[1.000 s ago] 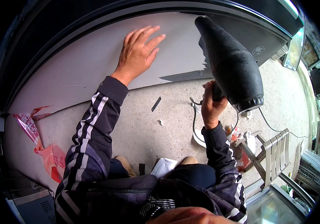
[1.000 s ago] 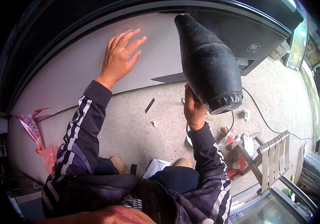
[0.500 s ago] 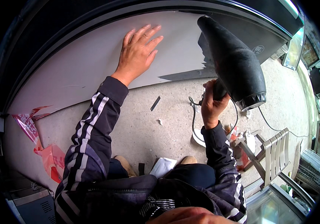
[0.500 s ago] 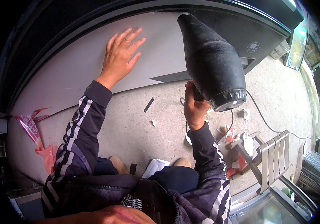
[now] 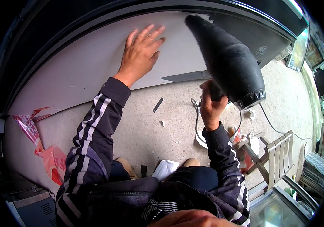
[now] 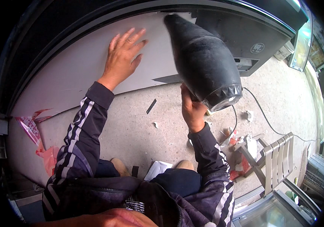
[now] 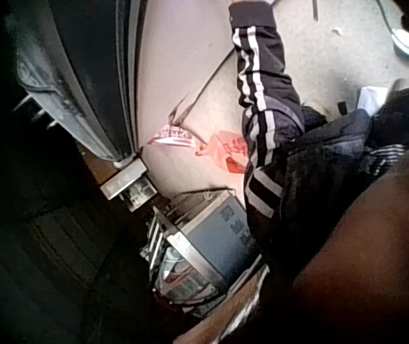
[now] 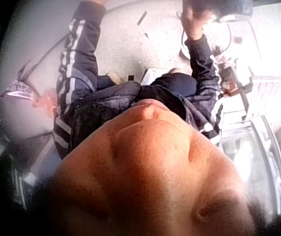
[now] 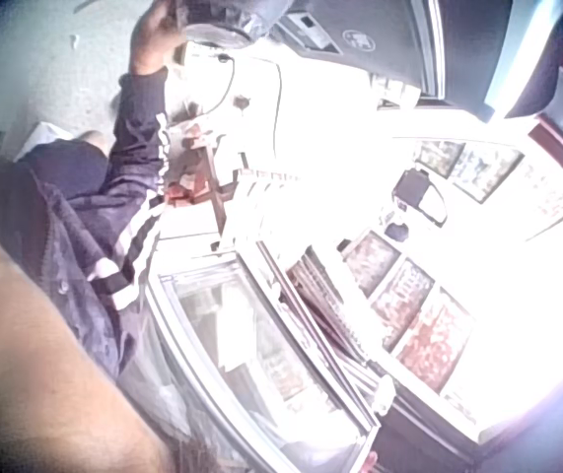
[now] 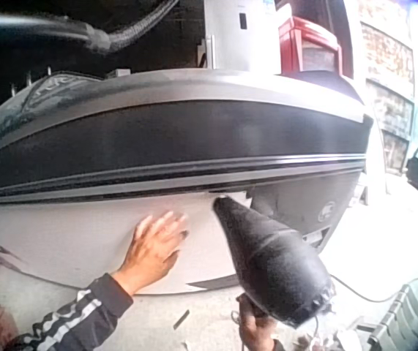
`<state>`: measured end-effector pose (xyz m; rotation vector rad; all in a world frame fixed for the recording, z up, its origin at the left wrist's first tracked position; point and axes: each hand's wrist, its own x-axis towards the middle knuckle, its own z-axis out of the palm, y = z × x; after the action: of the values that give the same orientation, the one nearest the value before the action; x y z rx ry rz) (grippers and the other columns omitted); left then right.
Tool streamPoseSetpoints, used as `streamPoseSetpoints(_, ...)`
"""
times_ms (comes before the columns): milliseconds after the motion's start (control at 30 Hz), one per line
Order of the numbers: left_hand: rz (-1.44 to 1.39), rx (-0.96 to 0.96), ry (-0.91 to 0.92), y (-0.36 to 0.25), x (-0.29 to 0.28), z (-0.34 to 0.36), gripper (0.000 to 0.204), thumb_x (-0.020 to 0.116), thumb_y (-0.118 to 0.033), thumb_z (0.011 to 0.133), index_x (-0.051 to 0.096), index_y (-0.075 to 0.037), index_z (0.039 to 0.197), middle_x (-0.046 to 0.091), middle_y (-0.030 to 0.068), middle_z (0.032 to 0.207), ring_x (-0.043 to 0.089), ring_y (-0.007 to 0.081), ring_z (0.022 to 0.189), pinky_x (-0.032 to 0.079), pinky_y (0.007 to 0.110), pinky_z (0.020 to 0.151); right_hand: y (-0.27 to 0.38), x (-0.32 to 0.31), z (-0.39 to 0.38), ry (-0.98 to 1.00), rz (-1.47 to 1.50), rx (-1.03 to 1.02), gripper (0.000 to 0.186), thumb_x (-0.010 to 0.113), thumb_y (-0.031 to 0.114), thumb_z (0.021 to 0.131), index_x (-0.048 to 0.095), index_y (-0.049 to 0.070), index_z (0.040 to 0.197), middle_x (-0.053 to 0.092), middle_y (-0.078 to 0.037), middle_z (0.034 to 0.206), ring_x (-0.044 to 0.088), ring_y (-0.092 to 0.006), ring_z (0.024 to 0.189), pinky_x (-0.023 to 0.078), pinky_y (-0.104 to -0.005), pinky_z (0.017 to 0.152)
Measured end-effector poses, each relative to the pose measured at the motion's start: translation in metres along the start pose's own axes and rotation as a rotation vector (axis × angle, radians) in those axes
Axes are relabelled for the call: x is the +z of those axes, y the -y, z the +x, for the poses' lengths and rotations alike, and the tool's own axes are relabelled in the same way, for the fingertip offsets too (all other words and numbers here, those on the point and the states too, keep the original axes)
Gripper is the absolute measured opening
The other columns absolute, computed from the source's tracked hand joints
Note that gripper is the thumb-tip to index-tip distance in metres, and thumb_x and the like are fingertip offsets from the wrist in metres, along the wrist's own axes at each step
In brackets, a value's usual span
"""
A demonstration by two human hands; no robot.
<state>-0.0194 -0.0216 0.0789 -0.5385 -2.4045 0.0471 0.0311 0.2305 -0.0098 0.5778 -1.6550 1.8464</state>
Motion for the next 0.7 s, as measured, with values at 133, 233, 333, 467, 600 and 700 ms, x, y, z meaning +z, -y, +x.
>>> streamPoseSetpoints(133,-0.013,0.009,0.004,0.001,-0.002,-0.001,0.046,0.071,-0.017,0.088,0.061,-0.021,0.132,0.040,-0.0047,0.157,0.033,0.0219,0.146,0.024,0.050,0.120,-0.002,-0.003,0.002,-0.125,0.029,0.040,0.036,0.063,-0.001,0.096,0.047,0.007,0.128,0.063,-0.007,0.094,0.064,-0.0155,0.083,0.054,-0.0302,0.077)
streamPoseSetpoints(233,-0.009,0.009,0.010,0.000,-0.003,-0.002,0.045,0.070,-0.017,0.088,0.061,-0.021,0.132,0.040,-0.0047,0.157,0.032,0.0219,0.147,0.024,0.050,0.120,-0.002,-0.002,0.005,-0.111,0.040,-0.024,0.039,0.061,-0.002,0.096,0.045,0.007,0.131,0.064,-0.007,0.095,0.064,-0.0152,0.083,0.054,-0.0300,0.077)
streamPoseSetpoints(333,0.014,-0.002,0.032,-0.001,-0.001,-0.001,0.045,0.070,-0.018,0.089,0.061,-0.022,0.132,0.039,-0.0044,0.157,0.032,0.0220,0.147,0.024,0.050,0.120,0.000,-0.006,0.000,-0.019,0.047,-0.003,0.040,0.061,-0.003,0.096,0.045,0.008,0.131,0.064,-0.007,0.096,0.064,-0.0152,0.084,0.054,-0.0300,0.077)
streamPoseSetpoints(467,0.005,0.001,0.023,-0.001,0.002,0.000,0.046,0.069,-0.020,0.089,0.060,-0.022,0.134,0.037,-0.0041,0.159,0.031,0.0230,0.148,0.022,0.053,0.120,-0.010,-0.008,-0.005,0.008,-0.029,-0.036,0.041,0.061,-0.003,0.096,0.045,0.008,0.131,0.064,-0.007,0.097,0.064,-0.0150,0.084,0.054,-0.0291,0.077)
streamPoseSetpoints(600,0.045,-0.033,-0.015,0.000,0.000,0.002,0.056,0.070,-0.023,0.089,0.053,-0.024,0.143,0.033,-0.0049,0.161,0.028,0.0239,0.149,0.018,0.058,0.120,-0.010,-0.006,0.001,-0.148,-0.010,-0.002,0.036,0.062,0.000,0.097,0.046,0.007,0.129,0.064,-0.007,0.093,0.063,-0.0140,0.081,0.053,-0.0273,0.075)
streamPoseSetpoints(700,0.059,-0.059,-0.044,0.003,0.000,0.001,0.065,0.070,-0.024,0.090,0.045,-0.027,0.149,0.031,-0.0056,0.162,0.026,0.0243,0.150,0.015,0.060,0.120,-0.001,-0.002,0.006,-0.232,0.023,0.016,0.034,0.062,0.003,0.098,0.046,0.005,0.127,0.063,-0.006,0.087,0.063,-0.0132,0.078,0.052,-0.0273,0.074)
